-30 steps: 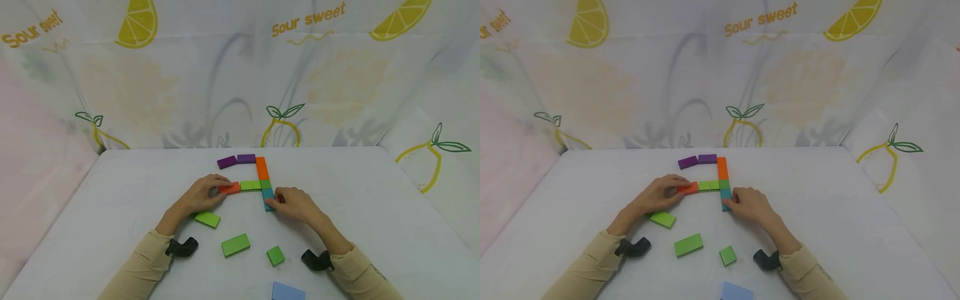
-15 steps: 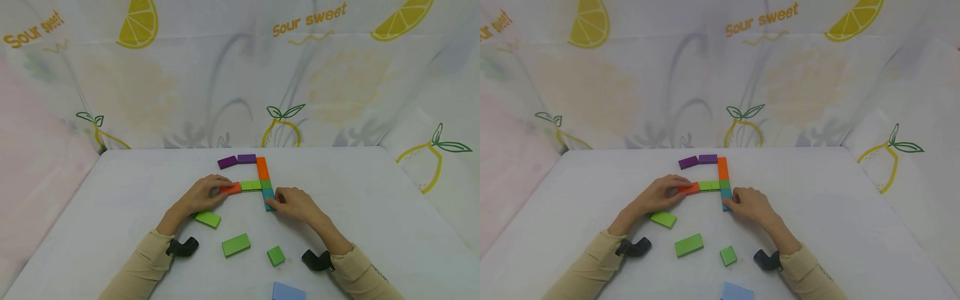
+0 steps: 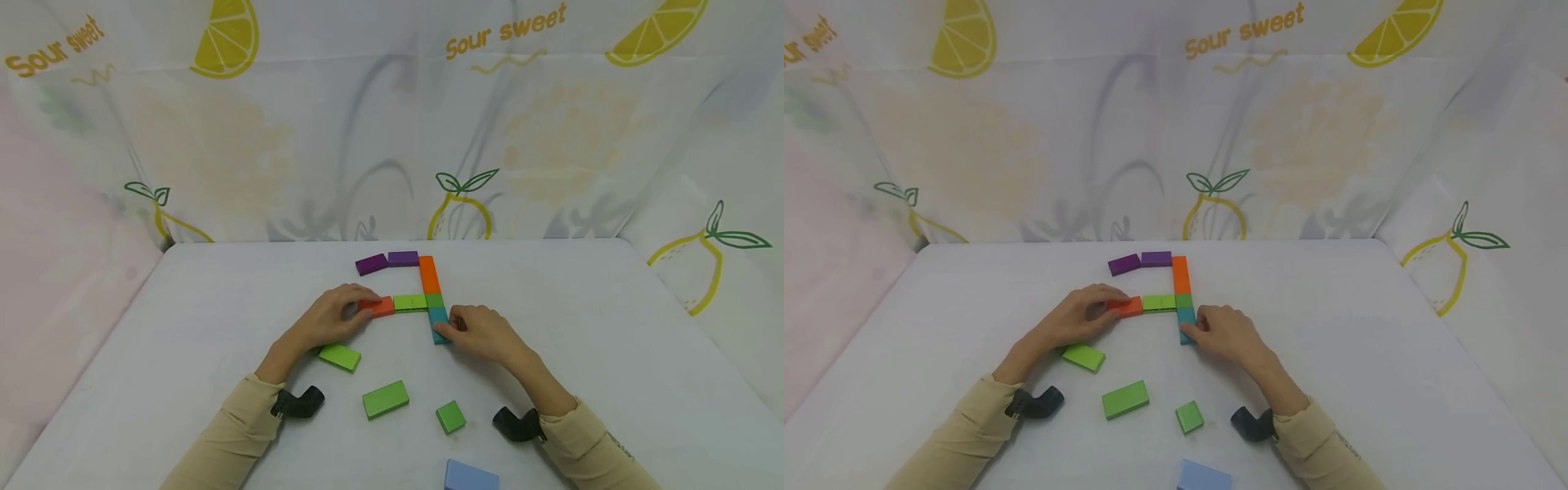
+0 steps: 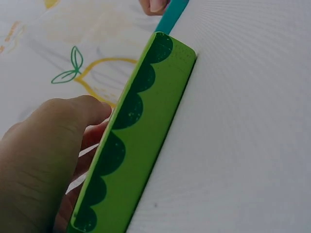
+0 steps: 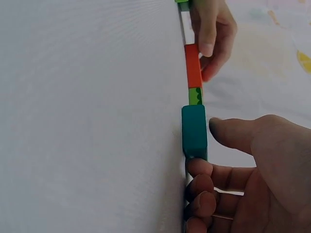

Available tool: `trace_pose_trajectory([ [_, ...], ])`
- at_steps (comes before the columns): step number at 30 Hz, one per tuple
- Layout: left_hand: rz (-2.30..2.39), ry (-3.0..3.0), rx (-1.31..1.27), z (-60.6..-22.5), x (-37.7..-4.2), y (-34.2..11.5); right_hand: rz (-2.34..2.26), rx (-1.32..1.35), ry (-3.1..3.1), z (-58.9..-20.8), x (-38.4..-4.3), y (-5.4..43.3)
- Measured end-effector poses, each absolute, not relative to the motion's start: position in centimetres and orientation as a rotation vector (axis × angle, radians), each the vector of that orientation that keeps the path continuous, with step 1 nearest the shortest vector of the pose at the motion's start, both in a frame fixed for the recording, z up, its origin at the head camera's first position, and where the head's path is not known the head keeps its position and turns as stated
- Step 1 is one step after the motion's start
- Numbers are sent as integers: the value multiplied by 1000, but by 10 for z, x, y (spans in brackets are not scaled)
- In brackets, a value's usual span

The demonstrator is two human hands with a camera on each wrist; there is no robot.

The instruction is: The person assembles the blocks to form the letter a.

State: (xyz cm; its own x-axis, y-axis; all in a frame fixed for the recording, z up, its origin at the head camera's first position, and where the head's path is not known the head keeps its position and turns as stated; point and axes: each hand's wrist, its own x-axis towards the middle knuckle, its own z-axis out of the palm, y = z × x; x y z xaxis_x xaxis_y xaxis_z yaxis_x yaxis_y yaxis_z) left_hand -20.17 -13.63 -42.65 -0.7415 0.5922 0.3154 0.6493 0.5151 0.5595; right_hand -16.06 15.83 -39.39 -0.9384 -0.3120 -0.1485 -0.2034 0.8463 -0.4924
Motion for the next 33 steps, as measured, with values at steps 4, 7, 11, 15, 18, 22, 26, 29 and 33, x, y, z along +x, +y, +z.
trace_pose_trajectory([
  [4, -1115, -2611, -1076, -428, -204, -137, -722, -382, 2792, -392, -160, 159],
  [7, -1214, -2548, -1043, -428, -207, -138, -729, -370, 2798, -389, -159, 160],
  [11, -1327, -2515, -972, -422, -206, -138, -757, -394, 2810, -385, -158, 161],
  [15, -1375, -2561, -933, -414, -205, -141, -819, -457, 2798, -381, -157, 161],
  [18, -1341, -2620, -979, -410, -208, -149, -856, -487, 2780, -379, -155, 159],
  [22, -1254, -2782, -1037, -399, -209, -164, -876, -516, 2753, -377, -152, 155],
  [26, -1175, -2957, -1083, -387, -210, -183, -879, -551, 2737, -376, -150, 153],
  [29, -1124, -3063, -1103, -378, -208, -197, -892, -575, 2724, -375, -149, 150],
  [33, -1118, -3172, -1086, -368, -204, -213, -883, -669, 2696, -375, -147, 145],
])
